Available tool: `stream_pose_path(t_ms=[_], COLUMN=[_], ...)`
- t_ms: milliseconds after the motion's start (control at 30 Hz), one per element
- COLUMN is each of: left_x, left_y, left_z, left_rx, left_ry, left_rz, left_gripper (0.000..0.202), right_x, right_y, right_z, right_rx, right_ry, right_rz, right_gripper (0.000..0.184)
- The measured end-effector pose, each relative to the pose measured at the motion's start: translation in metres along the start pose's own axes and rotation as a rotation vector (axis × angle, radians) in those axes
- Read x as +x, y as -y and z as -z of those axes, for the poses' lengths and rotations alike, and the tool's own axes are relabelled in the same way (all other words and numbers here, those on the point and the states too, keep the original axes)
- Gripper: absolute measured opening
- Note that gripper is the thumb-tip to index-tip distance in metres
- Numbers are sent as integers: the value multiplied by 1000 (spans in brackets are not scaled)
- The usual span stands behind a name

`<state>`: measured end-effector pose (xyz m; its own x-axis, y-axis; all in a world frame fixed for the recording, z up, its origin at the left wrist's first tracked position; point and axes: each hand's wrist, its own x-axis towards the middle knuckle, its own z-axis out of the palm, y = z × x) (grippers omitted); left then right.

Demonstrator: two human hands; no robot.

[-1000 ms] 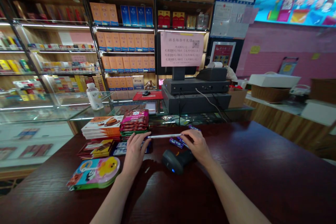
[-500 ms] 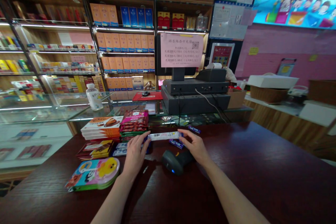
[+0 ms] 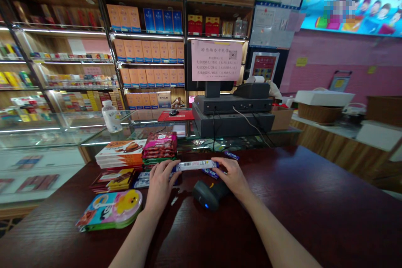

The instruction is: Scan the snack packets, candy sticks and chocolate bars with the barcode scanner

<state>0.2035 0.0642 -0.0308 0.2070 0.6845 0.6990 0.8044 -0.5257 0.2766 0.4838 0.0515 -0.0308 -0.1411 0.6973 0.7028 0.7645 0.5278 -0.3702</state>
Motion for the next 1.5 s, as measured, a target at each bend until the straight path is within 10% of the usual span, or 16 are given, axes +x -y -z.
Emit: stream_pose_path(t_ms=[1500], left_x=[-4], left_y=[-4], left_z=[9], left_rx=[21], left_ry=[-36], left_rz=[-66], left_gripper=[30], right_x=[-6], right_y=[15], right_z=[3], right_rx=[-235], right_ry=[-97], right_rz=[181], right_gripper=[22])
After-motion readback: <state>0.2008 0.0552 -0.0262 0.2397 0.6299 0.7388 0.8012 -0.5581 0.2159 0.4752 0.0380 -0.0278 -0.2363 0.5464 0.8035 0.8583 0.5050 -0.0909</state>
